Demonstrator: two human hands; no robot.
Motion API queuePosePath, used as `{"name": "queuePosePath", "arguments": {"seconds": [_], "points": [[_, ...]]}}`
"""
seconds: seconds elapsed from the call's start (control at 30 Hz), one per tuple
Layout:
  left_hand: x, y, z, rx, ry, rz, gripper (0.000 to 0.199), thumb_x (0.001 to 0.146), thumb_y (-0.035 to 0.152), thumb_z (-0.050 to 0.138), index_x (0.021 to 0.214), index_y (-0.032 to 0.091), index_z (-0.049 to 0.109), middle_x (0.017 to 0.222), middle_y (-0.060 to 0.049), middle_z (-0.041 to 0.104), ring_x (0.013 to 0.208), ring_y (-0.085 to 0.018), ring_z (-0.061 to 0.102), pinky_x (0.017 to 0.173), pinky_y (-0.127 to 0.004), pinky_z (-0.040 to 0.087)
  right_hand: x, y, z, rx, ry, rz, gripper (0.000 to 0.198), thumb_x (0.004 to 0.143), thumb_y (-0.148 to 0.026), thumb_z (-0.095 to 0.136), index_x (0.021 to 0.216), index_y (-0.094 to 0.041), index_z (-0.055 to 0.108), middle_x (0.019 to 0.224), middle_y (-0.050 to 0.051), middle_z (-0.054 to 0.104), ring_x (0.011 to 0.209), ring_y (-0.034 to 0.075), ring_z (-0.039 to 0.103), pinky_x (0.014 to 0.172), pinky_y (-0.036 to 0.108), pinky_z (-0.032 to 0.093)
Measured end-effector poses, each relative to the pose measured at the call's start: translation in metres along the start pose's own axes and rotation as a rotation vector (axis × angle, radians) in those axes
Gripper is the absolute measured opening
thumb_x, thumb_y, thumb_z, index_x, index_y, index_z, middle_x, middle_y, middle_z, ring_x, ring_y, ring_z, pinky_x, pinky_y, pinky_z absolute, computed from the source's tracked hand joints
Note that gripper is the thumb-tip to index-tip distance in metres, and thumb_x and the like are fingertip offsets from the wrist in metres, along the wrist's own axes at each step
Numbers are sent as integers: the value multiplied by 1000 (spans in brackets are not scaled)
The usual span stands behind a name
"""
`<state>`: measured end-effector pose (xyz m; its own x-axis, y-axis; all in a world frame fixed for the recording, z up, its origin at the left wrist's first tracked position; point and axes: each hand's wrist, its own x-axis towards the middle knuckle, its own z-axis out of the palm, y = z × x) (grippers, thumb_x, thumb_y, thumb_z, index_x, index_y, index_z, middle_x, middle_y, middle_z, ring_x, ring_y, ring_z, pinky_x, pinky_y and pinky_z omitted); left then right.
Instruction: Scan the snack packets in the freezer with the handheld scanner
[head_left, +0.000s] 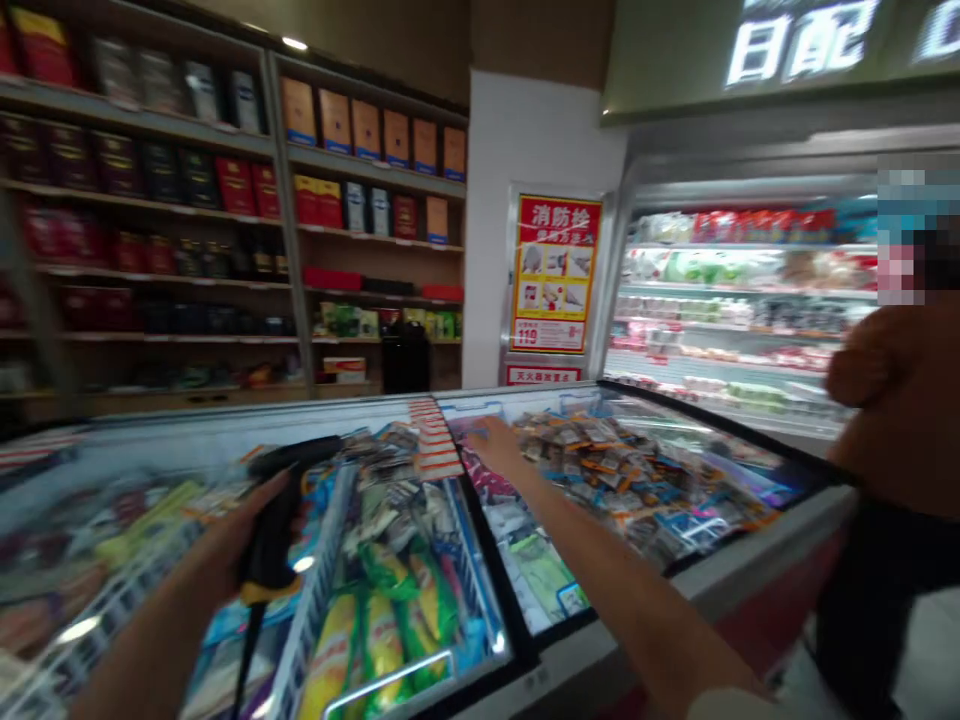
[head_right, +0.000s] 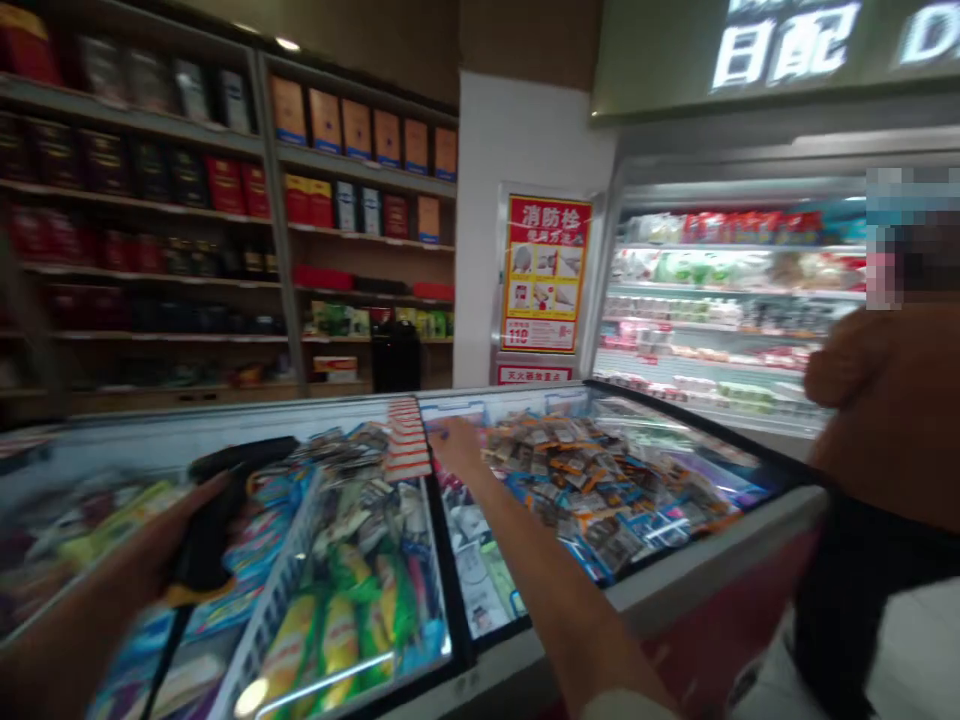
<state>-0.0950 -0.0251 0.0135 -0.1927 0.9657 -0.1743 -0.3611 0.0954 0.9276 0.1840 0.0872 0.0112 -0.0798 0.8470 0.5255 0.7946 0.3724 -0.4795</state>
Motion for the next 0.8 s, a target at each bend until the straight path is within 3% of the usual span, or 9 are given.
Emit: {"name": "queuePosePath", "arguments": {"seconds": [0.07,0.17,0.3,0.43,0.57,0.67,0.8], "points": [[-11,6,-17,-43,27,15,19,75,31,53,76,13,57,57,-3,58,41,-9,51,37,-19,44,7,-23,27,61,-82,-99,29,77,-29,47,98,-15,61,103,8,61,100,19,52,88,28,35],[-21,15,-22,-101,87,68,18,75,30,52,75,12,56,54,-2,57,41,-9,51,36,-18,43,24,-59,66,108,-184,-185,37,78,-36,45,105,-14,58,109,9,59,105,19,50,90,28,33],[-30,22,-23,-191,176,137,17,75,31,52,74,14,54,55,-1,56,41,-9,50,37,-17,42,58,-97,114,84,-345,-181,53,78,-49,41,119,-17,49,127,10,45,117,23,39,95,35,29],[-32,20,-25,-215,234,159,19,73,32,55,72,13,54,55,-1,57,41,-8,50,37,-17,41,88,-108,151,15,-447,-105,65,72,-62,38,126,-26,41,138,11,29,123,34,27,92,55,23],[-30,15,-20,-146,199,157,25,68,37,59,69,13,55,54,-1,57,42,-8,49,39,-17,40,94,-100,168,-160,-625,-41,75,65,-73,30,126,-31,40,137,11,29,123,39,24,90,61,19],[-30,13,-15,-115,152,170,29,65,41,61,68,13,55,53,-1,56,42,-7,49,39,-16,39,76,-98,167,-162,-693,-149,72,65,-75,27,124,-36,42,132,10,36,121,38,28,88,60,22],[-30,8,-9,-90,102,149,31,64,43,61,67,13,54,52,-1,56,41,-7,49,39,-17,38,32,-102,154,-187,-673,-263,67,69,-71,26,126,-37,39,134,11,33,123,38,25,87,63,22]]}}
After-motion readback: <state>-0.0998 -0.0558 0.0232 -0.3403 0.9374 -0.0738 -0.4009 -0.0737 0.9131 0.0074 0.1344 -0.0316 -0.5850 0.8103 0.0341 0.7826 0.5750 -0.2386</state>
